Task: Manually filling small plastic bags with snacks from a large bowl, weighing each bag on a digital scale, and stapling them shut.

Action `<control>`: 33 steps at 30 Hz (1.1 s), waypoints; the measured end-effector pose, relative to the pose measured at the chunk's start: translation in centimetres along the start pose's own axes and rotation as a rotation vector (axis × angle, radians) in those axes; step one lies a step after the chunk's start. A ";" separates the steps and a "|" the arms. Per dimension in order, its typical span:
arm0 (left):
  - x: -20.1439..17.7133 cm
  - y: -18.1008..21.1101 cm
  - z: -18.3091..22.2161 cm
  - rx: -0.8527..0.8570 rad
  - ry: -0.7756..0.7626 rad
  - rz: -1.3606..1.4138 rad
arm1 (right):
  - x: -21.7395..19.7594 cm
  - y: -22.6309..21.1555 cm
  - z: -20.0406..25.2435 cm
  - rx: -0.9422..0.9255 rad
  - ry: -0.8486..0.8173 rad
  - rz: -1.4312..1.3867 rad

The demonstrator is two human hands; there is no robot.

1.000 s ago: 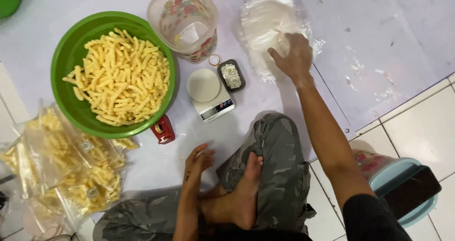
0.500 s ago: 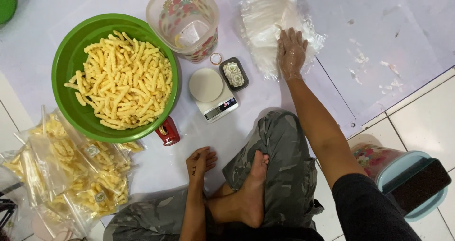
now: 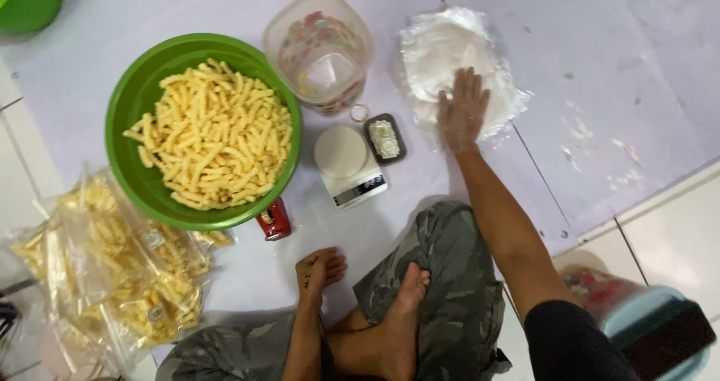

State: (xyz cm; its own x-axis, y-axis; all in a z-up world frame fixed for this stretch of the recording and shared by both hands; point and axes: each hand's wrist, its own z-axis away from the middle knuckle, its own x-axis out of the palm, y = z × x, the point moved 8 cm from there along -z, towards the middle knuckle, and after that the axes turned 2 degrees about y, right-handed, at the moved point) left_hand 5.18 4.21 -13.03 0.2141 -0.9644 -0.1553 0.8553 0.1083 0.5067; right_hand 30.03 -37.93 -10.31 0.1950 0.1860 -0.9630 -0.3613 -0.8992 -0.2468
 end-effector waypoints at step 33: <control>2.7 17.0 20.3 0.794 -0.775 0.103 | -16.8 -13.7 19.1 -0.551 -1.199 -1.719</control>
State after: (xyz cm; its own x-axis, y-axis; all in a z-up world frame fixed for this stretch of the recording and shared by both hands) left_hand 10.72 -1.43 12.40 -0.3226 -0.8797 0.3494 0.2465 0.2784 0.9283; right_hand 14.26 -21.17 7.23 -0.6367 0.6129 0.4680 -0.2321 0.4264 -0.8742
